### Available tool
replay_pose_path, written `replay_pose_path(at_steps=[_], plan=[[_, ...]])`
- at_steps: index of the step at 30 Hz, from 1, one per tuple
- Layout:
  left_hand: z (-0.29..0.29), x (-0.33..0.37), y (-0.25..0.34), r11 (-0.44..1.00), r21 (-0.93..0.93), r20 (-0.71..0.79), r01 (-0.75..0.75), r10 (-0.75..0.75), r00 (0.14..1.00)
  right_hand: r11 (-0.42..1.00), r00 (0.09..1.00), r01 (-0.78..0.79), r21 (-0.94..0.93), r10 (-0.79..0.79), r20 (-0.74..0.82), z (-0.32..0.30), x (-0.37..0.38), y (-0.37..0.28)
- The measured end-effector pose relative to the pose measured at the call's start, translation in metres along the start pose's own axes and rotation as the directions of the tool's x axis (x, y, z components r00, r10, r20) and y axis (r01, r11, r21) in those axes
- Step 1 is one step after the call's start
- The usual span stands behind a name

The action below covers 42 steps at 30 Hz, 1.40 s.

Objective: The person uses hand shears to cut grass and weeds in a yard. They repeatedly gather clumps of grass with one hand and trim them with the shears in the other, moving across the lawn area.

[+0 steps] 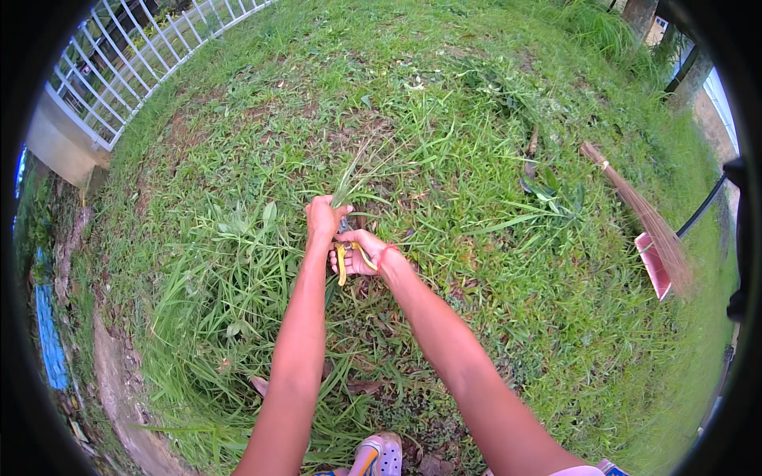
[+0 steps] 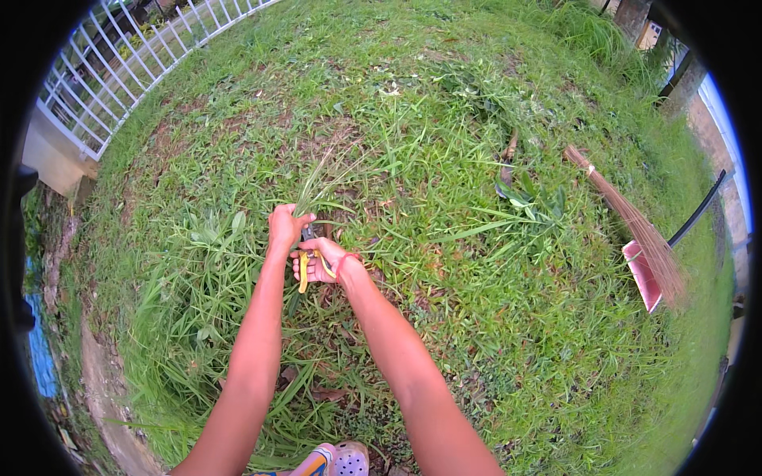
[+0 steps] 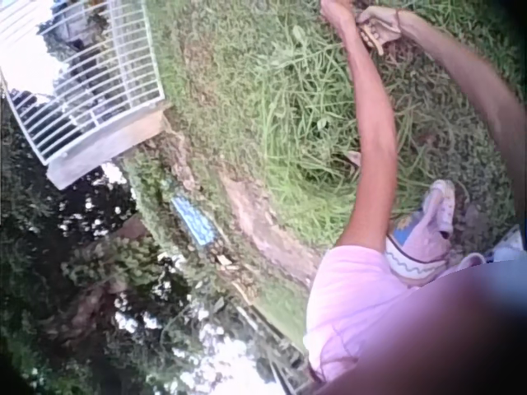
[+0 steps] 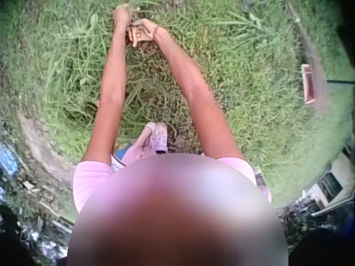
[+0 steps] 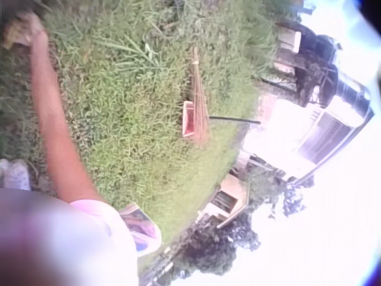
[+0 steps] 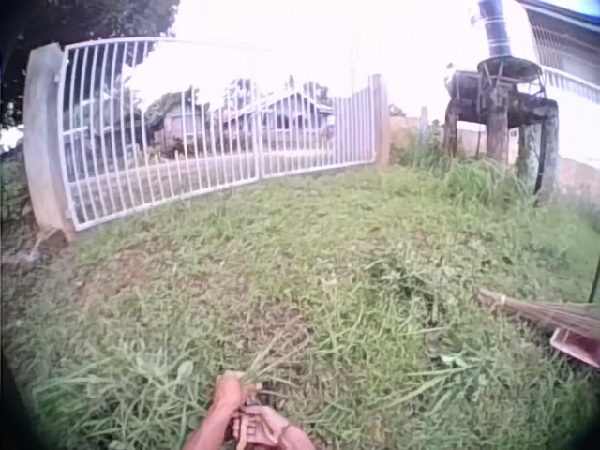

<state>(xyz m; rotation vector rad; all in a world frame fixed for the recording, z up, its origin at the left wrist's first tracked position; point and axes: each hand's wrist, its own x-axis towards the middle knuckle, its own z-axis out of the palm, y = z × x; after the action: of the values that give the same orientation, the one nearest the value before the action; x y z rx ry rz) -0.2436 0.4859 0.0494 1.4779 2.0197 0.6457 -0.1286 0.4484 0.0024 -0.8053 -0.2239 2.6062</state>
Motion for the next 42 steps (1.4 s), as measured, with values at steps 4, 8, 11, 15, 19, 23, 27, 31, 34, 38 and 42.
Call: replay_pose_path(at_steps=[4,8,11,15,19,23,27,31,34,38,42], plan=[[-0.015,0.005,-0.009,1.000,-0.017,-0.107,0.015,-0.017,0.994,0.992,0.999,-0.050,-0.116,0.051,-0.001,0.015,-0.007,0.010],[-0.085,0.027,-0.053,0.978,0.096,-0.425,0.185,-0.127,0.896,0.988,0.991,0.085,-0.130,-0.070,0.113,0.012,-0.073,0.038],[-0.150,0.044,-0.098,0.920,0.163,-0.550,0.357,-0.216,0.807,0.993,0.993,0.114,-0.004,-0.114,-0.024,-0.017,-0.136,0.041],[-0.153,0.048,-0.097,0.777,0.449,-0.351,0.441,-0.300,0.887,0.983,0.965,0.179,-0.041,-0.184,-0.185,-0.052,-0.211,0.060],[-0.116,-0.004,-0.013,0.691,0.599,-0.324,0.405,-0.254,0.912,0.950,0.939,0.298,0.090,-0.275,-0.205,-0.070,-0.281,0.079],[-0.065,-0.069,0.114,0.868,0.374,-0.107,-0.326,0.390,0.915,0.888,0.846,0.459,-0.015,-0.442,-0.298,-0.077,-0.354,0.090],[0.088,-0.114,0.260,0.621,-0.241,0.243,-0.746,0.782,0.573,0.745,0.672,0.660,-0.097,-0.642,-0.368,-0.077,-0.410,0.110],[0.244,-0.142,0.340,0.610,0.064,0.525,-0.790,0.653,0.547,0.611,0.529,0.791,-0.026,-0.705,-0.473,-0.077,-0.435,0.131],[0.315,-0.147,0.339,0.660,0.378,0.433,-0.650,0.494,0.754,0.580,0.531,0.813,0.052,-0.703,-0.473,-0.078,-0.441,0.149],[0.366,-0.143,0.314,0.765,0.333,0.501,-0.551,0.352,0.791,0.582,0.571,0.800,0.146,-0.665,-0.481,-0.087,-0.441,0.170],[0.368,-0.162,0.300,0.651,0.192,0.513,-0.734,0.571,0.641,0.632,0.577,0.769,0.101,-0.618,-0.534,-0.103,-0.440,0.179]])
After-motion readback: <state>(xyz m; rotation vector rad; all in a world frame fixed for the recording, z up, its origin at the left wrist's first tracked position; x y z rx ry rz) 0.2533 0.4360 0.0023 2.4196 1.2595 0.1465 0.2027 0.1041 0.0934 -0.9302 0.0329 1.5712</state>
